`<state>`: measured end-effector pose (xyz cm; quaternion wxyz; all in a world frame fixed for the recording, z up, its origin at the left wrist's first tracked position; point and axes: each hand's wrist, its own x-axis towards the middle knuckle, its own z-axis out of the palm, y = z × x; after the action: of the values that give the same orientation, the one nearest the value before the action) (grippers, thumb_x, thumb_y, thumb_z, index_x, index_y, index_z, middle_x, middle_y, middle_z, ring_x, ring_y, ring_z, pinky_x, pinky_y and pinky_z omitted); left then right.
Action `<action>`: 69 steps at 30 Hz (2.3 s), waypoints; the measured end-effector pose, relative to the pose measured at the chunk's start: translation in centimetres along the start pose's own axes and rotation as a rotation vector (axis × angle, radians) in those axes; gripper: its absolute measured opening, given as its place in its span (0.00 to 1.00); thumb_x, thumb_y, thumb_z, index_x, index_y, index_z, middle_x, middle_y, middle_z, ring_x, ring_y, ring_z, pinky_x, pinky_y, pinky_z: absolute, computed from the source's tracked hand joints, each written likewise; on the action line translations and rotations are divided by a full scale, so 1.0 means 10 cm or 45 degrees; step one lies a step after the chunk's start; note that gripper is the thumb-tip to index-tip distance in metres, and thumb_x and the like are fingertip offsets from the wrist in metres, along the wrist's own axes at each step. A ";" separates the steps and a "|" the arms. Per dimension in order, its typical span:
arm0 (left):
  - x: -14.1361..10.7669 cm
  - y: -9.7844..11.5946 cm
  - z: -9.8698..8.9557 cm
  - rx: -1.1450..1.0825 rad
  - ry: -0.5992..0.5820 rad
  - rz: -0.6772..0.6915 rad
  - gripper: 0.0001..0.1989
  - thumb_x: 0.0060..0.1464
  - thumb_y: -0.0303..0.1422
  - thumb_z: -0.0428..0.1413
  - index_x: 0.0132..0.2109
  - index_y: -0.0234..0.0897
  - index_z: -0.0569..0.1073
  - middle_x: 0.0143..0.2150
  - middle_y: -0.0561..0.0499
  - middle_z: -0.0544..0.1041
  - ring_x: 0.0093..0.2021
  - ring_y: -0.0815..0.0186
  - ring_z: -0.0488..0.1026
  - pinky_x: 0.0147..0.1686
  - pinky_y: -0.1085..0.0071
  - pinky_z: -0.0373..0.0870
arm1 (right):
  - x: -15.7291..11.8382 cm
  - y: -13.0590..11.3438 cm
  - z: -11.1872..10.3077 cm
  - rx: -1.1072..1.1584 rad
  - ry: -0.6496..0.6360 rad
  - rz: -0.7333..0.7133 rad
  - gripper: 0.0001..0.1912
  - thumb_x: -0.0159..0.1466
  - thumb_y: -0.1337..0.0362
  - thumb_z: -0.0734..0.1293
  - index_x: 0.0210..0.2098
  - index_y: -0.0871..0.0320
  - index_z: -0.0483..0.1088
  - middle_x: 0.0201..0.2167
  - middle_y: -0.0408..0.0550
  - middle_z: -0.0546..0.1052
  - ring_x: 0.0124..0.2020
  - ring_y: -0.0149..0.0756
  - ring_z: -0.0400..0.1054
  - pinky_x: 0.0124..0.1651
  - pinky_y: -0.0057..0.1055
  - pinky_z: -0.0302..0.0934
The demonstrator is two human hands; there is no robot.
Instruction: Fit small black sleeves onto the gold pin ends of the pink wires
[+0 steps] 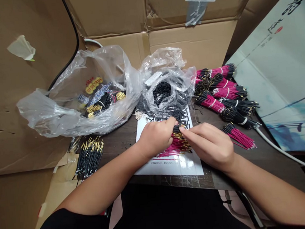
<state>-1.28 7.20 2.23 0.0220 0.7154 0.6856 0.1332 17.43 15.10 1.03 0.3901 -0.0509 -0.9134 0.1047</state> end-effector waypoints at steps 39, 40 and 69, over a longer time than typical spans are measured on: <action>-0.01 -0.05 -0.02 -0.563 -0.021 0.301 0.08 0.54 0.29 0.51 0.42 0.37 0.71 0.34 0.53 0.76 0.33 0.68 0.73 0.33 0.75 0.65 | 0.10 0.11 -0.04 0.245 -0.053 0.302 0.09 0.60 0.67 0.70 0.41 0.56 0.73 0.34 0.46 0.80 0.33 0.33 0.74 0.39 0.33 0.70; -0.01 -0.05 -0.03 -0.582 -0.009 0.299 0.08 0.54 0.29 0.52 0.42 0.37 0.71 0.34 0.53 0.77 0.33 0.68 0.73 0.33 0.75 0.65 | 0.10 0.10 -0.04 0.284 -0.040 0.328 0.08 0.59 0.67 0.70 0.39 0.56 0.73 0.33 0.45 0.80 0.33 0.33 0.74 0.39 0.32 0.70; -0.04 -0.03 0.06 -0.789 0.201 0.330 0.07 0.53 0.27 0.54 0.41 0.36 0.68 0.37 0.51 0.76 0.35 0.71 0.73 0.36 0.75 0.66 | 0.12 -0.04 -0.01 0.548 0.097 0.799 0.07 0.60 0.68 0.69 0.39 0.54 0.76 0.34 0.45 0.78 0.33 0.32 0.72 0.36 0.31 0.67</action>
<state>-1.45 6.94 1.49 0.1681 0.7433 0.5154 0.3918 16.70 14.97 1.99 0.3744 -0.2488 -0.7953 0.4066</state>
